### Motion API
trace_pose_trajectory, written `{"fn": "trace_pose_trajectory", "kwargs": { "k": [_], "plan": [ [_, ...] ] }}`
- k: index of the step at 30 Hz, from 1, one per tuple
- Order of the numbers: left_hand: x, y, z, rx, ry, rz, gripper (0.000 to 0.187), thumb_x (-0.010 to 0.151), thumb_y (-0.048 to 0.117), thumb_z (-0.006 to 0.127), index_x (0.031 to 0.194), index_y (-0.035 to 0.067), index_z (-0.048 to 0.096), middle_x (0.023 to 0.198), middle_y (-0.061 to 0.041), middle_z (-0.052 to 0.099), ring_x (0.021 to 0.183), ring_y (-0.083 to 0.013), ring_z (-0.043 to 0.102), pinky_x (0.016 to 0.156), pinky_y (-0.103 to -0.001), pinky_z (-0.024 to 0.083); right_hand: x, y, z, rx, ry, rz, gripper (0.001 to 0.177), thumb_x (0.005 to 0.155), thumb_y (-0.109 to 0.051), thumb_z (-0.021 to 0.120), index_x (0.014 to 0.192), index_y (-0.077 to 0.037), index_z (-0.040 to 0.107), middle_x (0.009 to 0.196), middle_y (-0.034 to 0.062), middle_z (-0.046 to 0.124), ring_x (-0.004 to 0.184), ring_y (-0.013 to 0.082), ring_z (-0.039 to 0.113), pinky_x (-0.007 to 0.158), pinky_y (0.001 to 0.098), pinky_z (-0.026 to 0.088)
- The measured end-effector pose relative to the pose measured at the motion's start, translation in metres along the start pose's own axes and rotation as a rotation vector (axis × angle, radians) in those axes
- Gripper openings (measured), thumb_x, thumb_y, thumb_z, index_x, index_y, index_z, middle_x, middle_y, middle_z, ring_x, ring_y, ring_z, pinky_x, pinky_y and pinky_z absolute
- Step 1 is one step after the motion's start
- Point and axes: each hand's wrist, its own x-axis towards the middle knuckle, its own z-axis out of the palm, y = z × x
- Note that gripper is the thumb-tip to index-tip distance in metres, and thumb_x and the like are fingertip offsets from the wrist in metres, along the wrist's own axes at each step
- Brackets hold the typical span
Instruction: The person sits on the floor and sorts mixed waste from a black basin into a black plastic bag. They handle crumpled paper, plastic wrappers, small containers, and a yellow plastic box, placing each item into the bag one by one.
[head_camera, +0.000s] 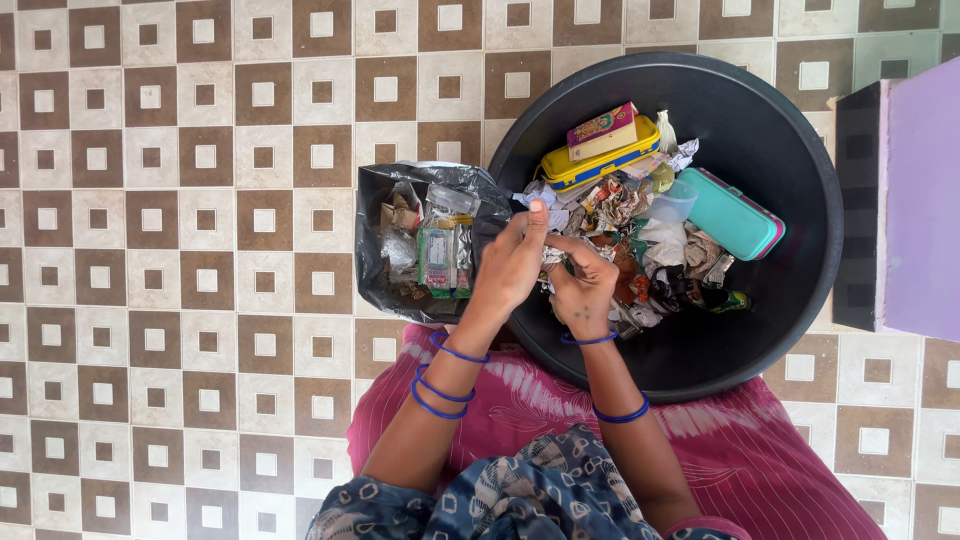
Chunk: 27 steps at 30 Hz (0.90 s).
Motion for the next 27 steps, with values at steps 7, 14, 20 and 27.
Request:
{"fn": "trace_pose_trajectory", "kwargs": {
  "k": [7,14,20,27],
  "plan": [
    [0.004,0.006,-0.095,-0.173,0.606,0.06,0.075,0.101,0.066,0.032,0.129,0.004,0.064,0.11,-0.021,0.076,0.104,-0.0311,0.074,0.085,-0.046,0.058,0.008,0.034,0.031,-0.363,-0.083,0.116,0.029,0.088,0.001,0.075,0.117,0.001,0.072,0.108,0.0167,0.078,0.09,0.0231,0.077,0.074,0.0295,0.06],
    [0.007,0.0,-0.106,-0.347,0.649,0.03,0.063,0.103,0.055,0.041,0.123,0.002,0.069,0.108,-0.017,0.075,0.097,-0.0209,0.069,0.069,-0.031,0.056,0.008,0.077,0.098,-0.874,-0.38,-0.584,0.018,0.086,-0.003,0.067,0.104,-0.001,0.063,0.112,0.0157,0.066,0.104,0.0301,0.069,0.082,0.0349,0.06],
    [0.008,0.0,-0.106,-0.374,0.643,0.083,0.062,0.103,0.056,0.044,0.122,0.003,0.068,0.102,-0.01,0.073,0.09,-0.0149,0.067,0.068,-0.028,0.054,0.032,0.134,0.132,-1.077,-0.422,-0.853,0.012,0.078,-0.009,0.069,0.088,-0.003,0.065,0.102,0.01,0.063,0.105,0.0266,0.068,0.081,0.0308,0.059],
    [0.007,0.0,-0.098,-0.209,0.577,0.049,0.054,0.103,0.052,0.05,0.117,0.006,0.073,0.099,-0.013,0.077,0.094,-0.02,0.071,0.084,-0.033,0.053,0.028,0.155,0.128,-1.182,-0.444,-0.713,0.019,0.074,-0.011,0.068,0.089,-0.001,0.073,0.107,0.0125,0.068,0.106,0.025,0.068,0.087,0.0309,0.058]
  ]
}}
